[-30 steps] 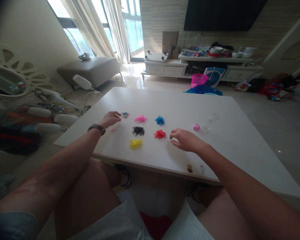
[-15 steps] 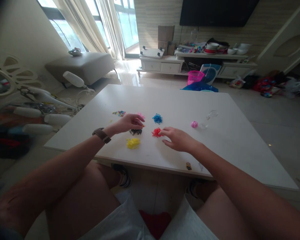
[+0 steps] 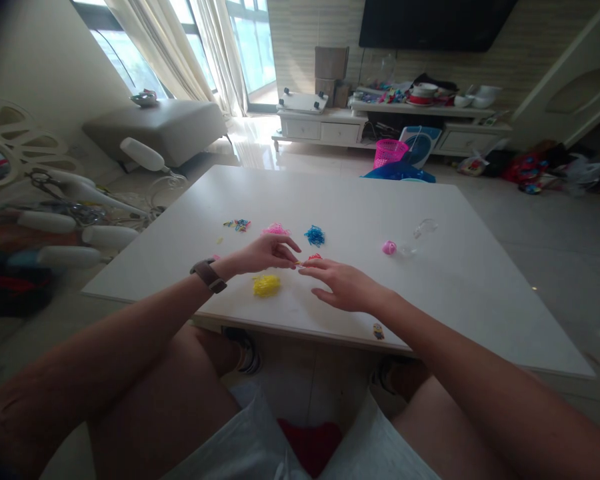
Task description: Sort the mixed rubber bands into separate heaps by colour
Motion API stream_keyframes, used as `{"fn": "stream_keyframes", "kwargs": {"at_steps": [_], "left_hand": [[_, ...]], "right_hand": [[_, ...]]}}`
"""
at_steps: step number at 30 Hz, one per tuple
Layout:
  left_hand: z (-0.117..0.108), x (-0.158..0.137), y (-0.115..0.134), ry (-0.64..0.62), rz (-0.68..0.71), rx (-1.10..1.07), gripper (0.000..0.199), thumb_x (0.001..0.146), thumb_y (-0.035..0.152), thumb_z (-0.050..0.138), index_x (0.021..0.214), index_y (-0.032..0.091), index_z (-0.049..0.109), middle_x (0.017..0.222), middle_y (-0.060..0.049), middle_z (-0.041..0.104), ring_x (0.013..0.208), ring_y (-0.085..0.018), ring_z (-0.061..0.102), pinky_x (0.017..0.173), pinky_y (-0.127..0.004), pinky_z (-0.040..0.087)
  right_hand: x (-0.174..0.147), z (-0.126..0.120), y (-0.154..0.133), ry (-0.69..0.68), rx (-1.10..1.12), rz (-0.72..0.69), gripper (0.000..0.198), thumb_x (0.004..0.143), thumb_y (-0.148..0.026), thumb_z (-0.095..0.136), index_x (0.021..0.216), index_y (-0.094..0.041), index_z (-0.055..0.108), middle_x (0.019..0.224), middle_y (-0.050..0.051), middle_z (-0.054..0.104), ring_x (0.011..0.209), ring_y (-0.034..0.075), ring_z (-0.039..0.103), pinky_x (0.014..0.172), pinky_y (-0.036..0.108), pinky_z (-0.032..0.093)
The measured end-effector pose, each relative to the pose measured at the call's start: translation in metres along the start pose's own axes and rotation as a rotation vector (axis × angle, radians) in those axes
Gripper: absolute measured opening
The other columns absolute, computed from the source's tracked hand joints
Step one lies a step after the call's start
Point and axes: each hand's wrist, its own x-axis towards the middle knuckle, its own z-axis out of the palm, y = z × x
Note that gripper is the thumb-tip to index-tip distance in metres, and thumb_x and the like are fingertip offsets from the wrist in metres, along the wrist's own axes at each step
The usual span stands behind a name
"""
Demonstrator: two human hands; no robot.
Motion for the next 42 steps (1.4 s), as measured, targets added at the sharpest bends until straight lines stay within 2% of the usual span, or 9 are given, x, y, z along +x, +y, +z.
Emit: {"fn": "stream_keyframes", "kwargs": {"at_steps": [11,15,19,24,29,33,36,39,42], "left_hand": [[-0.005,-0.001,-0.001,0.005,-0.004,0.106,0.036,0.073,0.025,0.085,0.103,0.014,0.070,0.088,-0.010,0.079,0.086,-0.021,0.076,0.078,-0.032,0.059],[-0.024,-0.004,-0.004,-0.020,-0.098,0.331,0.031,0.070,0.020,0.082,0.098,0.013,0.072,0.077,-0.007,0.077,0.073,-0.019,0.073,0.064,-0.026,0.055],[-0.040,-0.011,-0.007,-0.070,-0.188,0.530,0.027,0.065,0.014,0.079,0.092,0.013,0.074,0.073,-0.004,0.076,0.067,-0.017,0.070,0.060,-0.023,0.050],[-0.043,-0.014,-0.010,-0.123,-0.281,0.638,0.031,0.061,0.009,0.077,0.092,0.014,0.075,0.072,-0.002,0.076,0.066,-0.017,0.070,0.059,-0.023,0.048],[-0.042,-0.014,-0.014,-0.149,-0.309,0.670,0.035,0.059,0.006,0.077,0.093,0.016,0.076,0.074,-0.002,0.077,0.071,-0.020,0.073,0.060,-0.025,0.050],[-0.046,-0.012,-0.017,-0.167,-0.333,0.673,0.032,0.059,0.011,0.080,0.091,0.017,0.076,0.078,-0.003,0.078,0.072,-0.020,0.072,0.062,-0.026,0.050],[-0.048,-0.012,-0.018,-0.171,-0.280,0.720,0.032,0.060,0.021,0.085,0.090,0.016,0.076,0.085,-0.006,0.078,0.077,-0.020,0.071,0.066,-0.026,0.050],[-0.046,-0.014,-0.020,-0.194,-0.253,0.797,0.045,0.059,0.033,0.088,0.099,0.016,0.077,0.095,-0.007,0.077,0.085,-0.021,0.069,0.071,-0.025,0.050],[-0.041,-0.015,-0.022,-0.232,-0.307,0.862,0.061,0.057,0.040,0.088,0.112,0.016,0.075,0.105,-0.009,0.075,0.089,-0.022,0.068,0.073,-0.026,0.050]], "right_hand": [[-0.001,0.001,0.000,0.027,-0.021,-0.026,0.052,0.096,-0.027,0.058,0.148,-0.029,0.054,0.148,0.007,0.059,0.136,0.027,0.057,0.113,0.045,0.050],[-0.002,0.002,0.001,0.015,-0.067,-0.029,0.050,0.098,-0.027,0.056,0.148,-0.027,0.054,0.148,0.007,0.059,0.137,0.028,0.056,0.113,0.045,0.051],[-0.003,0.002,0.002,0.012,-0.080,-0.031,0.047,0.098,-0.028,0.056,0.145,-0.025,0.057,0.147,0.008,0.060,0.134,0.028,0.059,0.111,0.045,0.052],[-0.003,0.002,0.002,0.015,-0.072,-0.025,0.046,0.096,-0.027,0.058,0.142,-0.025,0.059,0.144,0.008,0.062,0.131,0.028,0.061,0.109,0.044,0.053],[-0.002,0.003,0.003,0.003,-0.088,-0.024,0.044,0.096,-0.027,0.058,0.141,-0.025,0.060,0.143,0.008,0.063,0.130,0.028,0.062,0.108,0.043,0.053],[-0.002,0.003,0.004,-0.006,-0.102,-0.019,0.045,0.096,-0.026,0.058,0.141,-0.025,0.060,0.144,0.008,0.063,0.130,0.028,0.062,0.108,0.043,0.053],[-0.002,0.002,0.004,-0.009,-0.103,-0.014,0.045,0.096,-0.025,0.057,0.141,-0.025,0.060,0.144,0.008,0.062,0.131,0.028,0.061,0.107,0.044,0.054],[-0.002,0.002,0.004,-0.001,-0.094,-0.019,0.045,0.095,-0.024,0.058,0.140,-0.024,0.060,0.143,0.008,0.063,0.130,0.028,0.061,0.108,0.044,0.054],[-0.001,0.001,0.003,0.005,-0.085,-0.024,0.045,0.095,-0.025,0.058,0.140,-0.024,0.061,0.143,0.009,0.063,0.129,0.028,0.062,0.108,0.044,0.053]]}}
